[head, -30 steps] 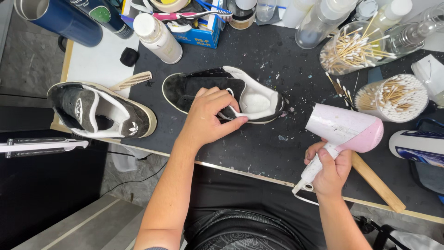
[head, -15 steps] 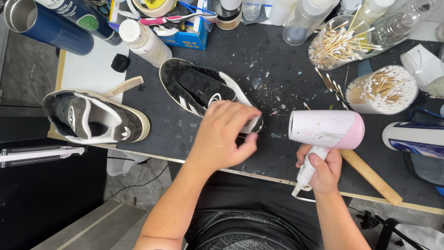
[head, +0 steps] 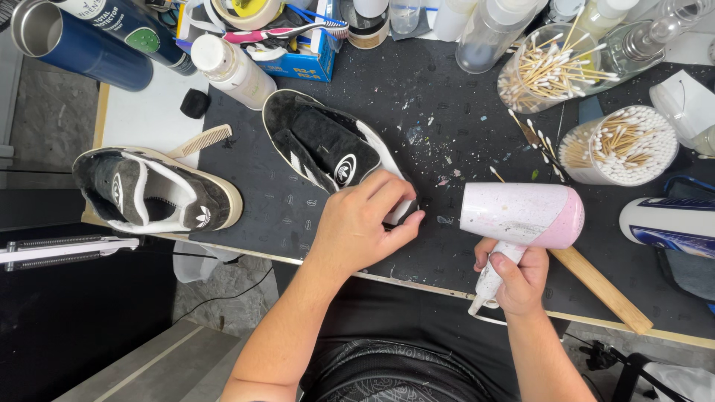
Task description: The person cleans a pair of black and white sneakers by spraying a cleaning solution, brushing the surfaces, and drying them with a hairdryer. They handle both shoes, turning them over to treat different sides and using a cotton swab for detailed cleaning.
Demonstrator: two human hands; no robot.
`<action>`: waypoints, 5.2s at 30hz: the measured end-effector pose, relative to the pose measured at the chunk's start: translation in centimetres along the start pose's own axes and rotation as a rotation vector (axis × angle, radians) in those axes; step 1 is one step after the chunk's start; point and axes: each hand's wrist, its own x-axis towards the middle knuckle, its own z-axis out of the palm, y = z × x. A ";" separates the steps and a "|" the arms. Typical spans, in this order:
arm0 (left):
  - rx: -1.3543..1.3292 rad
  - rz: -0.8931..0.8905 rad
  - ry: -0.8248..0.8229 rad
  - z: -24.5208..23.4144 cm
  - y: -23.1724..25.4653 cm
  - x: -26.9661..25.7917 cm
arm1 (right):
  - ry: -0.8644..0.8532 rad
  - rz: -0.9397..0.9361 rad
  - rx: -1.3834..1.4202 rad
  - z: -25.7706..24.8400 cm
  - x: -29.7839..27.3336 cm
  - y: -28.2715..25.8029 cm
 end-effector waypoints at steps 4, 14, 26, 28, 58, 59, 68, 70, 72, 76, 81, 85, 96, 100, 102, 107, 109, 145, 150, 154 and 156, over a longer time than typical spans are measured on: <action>-0.030 -0.056 -0.066 -1.2 0.4 -0.8 | -0.025 0.024 0.046 -0.2 0.0 0.0; 0.049 -0.147 0.114 1.3 1.3 -1.8 | -0.060 0.028 0.018 -0.3 -0.1 0.0; -0.031 -0.101 0.387 -5.8 -7.1 -0.2 | -0.036 -0.031 0.089 0.7 0.7 -1.0; 0.028 -0.048 0.246 -6.8 -9.9 0.6 | -0.029 -0.032 0.083 0.8 0.8 -0.9; -0.066 -0.044 0.024 -5.2 -2.5 -1.6 | 0.002 -0.064 0.072 1.1 0.8 -0.7; -0.061 -0.022 0.084 -5.2 -2.8 -0.6 | 0.009 -0.055 0.072 1.0 0.6 -0.7; 0.316 -0.063 -0.118 -2.4 -4.3 6.3 | 0.059 -0.044 0.103 1.2 0.4 -0.8; 0.336 -0.157 -0.152 -2.0 -4.4 6.2 | 0.075 -0.033 0.107 1.0 0.3 -0.6; 0.183 -0.152 -0.166 -2.7 -4.6 5.8 | 0.057 -0.040 0.106 0.9 0.4 -0.4; -0.048 -0.398 -0.264 -4.5 -5.0 5.4 | 0.013 -0.031 0.124 0.8 0.5 -0.5; 0.168 -0.542 -0.268 -4.1 -4.3 4.9 | 0.006 -0.092 0.071 1.3 0.6 -0.5; 0.076 -0.582 -0.174 -4.3 -3.5 4.2 | 0.121 -0.182 0.012 1.4 0.7 0.0; -0.846 -0.356 0.064 -2.6 -5.2 -0.3 | 0.065 -0.135 0.096 2.3 1.9 -1.6; -0.615 -0.454 0.059 -2.7 -4.8 -0.8 | 0.084 -0.136 0.110 1.5 1.2 -0.7; -0.324 -0.299 0.070 -3.1 -4.3 -0.7 | 0.112 -0.076 0.120 1.0 0.9 -0.4; -0.027 0.031 0.057 -4.5 -2.9 -0.7 | 0.124 -0.023 0.180 0.3 1.1 -0.5; 0.063 0.112 -0.014 -4.8 -2.7 -0.7 | 0.110 -0.026 0.219 0.4 1.1 -0.6; 0.404 -0.142 0.127 -4.1 -1.8 1.9 | 0.084 0.038 -0.041 -0.6 0.2 -1.7; 0.271 -0.020 0.280 -5.5 -0.7 -0.6 | 0.107 -0.004 -0.013 -0.2 0.3 -1.8; 0.218 -0.089 0.307 -5.1 -0.6 -3.1 | 0.155 -0.027 0.018 0.6 0.8 -1.5; 0.198 -0.125 0.246 -4.6 -0.4 -3.8 | 0.206 -0.021 0.028 1.2 1.2 -1.2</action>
